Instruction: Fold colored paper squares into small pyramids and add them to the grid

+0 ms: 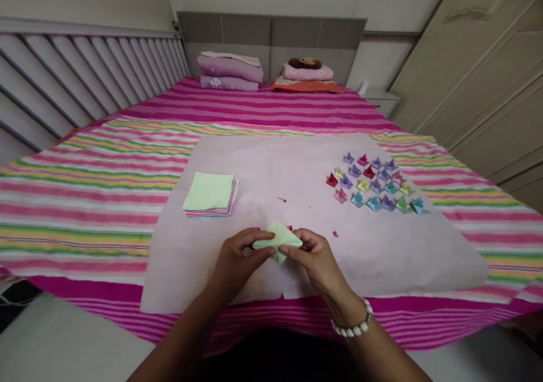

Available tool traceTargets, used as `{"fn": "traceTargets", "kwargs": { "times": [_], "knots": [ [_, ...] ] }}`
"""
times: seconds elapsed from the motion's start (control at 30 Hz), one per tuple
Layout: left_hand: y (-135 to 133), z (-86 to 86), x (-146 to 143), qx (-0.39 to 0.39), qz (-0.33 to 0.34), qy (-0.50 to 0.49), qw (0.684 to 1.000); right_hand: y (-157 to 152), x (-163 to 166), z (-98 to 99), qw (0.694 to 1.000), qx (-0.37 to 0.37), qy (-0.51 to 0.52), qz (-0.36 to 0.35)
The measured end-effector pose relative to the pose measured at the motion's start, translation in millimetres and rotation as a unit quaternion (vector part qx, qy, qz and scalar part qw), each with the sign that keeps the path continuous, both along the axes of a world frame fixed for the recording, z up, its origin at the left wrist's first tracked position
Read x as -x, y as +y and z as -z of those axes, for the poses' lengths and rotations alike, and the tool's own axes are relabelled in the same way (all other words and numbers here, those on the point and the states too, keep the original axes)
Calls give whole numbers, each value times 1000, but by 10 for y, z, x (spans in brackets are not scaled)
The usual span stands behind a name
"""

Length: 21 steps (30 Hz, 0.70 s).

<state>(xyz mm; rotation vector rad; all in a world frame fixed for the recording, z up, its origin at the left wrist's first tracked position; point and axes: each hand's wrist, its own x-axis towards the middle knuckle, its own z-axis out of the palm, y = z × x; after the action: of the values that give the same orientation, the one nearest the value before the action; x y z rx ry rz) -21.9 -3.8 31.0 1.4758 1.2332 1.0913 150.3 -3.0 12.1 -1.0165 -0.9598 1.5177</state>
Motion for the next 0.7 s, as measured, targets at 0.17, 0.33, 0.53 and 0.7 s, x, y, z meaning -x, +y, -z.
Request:
{"fn": "traceTargets", "kwargs": {
  "times": [0.17,0.33,0.53,0.7],
  "knots": [
    [-5,-16,5,-4,3,25,1000,2,0,-13,999,-44,6,15],
    [-10,6,10,-29,3,25,999,-13,-20,-17,995,-74,-62,7],
    [0,76,15,-57,-10,36,998,-27,-38,-50,979,-131,-155,14],
    [3,75,13,-66,32,37,997,-12,-37,-77,960,-194,-199,29]
  ]
}}
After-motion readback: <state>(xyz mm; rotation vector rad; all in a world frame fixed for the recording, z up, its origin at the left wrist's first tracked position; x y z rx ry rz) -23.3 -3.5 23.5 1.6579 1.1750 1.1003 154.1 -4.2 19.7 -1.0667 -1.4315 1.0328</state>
